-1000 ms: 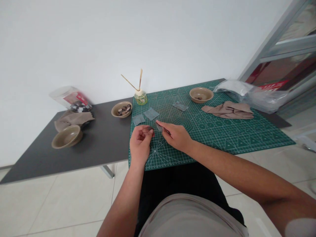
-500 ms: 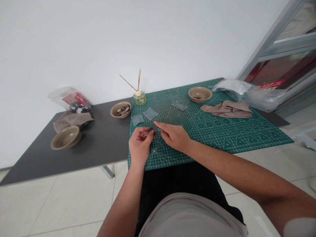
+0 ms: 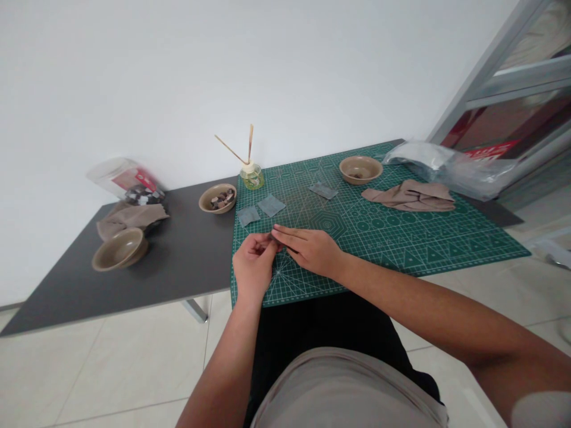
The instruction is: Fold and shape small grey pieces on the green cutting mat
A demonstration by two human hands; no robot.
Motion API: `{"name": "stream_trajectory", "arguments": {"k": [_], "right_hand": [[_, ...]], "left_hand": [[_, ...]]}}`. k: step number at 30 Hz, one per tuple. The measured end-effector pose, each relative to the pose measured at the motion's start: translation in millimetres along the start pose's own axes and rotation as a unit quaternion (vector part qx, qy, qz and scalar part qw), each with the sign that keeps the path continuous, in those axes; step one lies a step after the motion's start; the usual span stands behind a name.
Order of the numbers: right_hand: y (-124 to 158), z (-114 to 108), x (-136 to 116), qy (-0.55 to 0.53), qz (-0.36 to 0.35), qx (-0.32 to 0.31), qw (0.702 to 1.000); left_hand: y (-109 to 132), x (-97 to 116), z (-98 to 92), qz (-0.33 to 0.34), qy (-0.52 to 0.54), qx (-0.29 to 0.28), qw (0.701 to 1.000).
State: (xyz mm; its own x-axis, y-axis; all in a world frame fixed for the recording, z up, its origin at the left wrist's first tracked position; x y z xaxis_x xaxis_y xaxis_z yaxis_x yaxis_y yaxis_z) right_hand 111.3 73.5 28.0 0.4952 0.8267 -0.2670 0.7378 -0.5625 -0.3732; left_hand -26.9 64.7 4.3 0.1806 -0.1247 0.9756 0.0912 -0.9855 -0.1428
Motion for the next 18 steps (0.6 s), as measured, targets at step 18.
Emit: {"name": "stream_trajectory", "arguments": {"k": [18], "right_hand": [[1.1, 1.5, -1.1, 0.032, 0.006, 0.000, 0.999]], "left_hand": [[0.0, 0.5, 0.8, -0.002, 0.008, -0.006, 1.000]]}}
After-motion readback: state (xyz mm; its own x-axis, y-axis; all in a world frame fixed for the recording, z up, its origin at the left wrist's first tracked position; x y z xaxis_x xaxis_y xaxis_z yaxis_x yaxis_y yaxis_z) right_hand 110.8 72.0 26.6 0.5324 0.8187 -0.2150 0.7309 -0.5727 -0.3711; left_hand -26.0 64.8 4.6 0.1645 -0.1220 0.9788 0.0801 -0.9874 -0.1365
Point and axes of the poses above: each hand's wrist, its own y-axis away from the middle knuckle, its own z-axis out of the palm, x = y × z, the point moved 7 cm from there along -y, towards the middle knuckle, and after that the axes turned 13 degrees about -x, right-handed, at the moved point
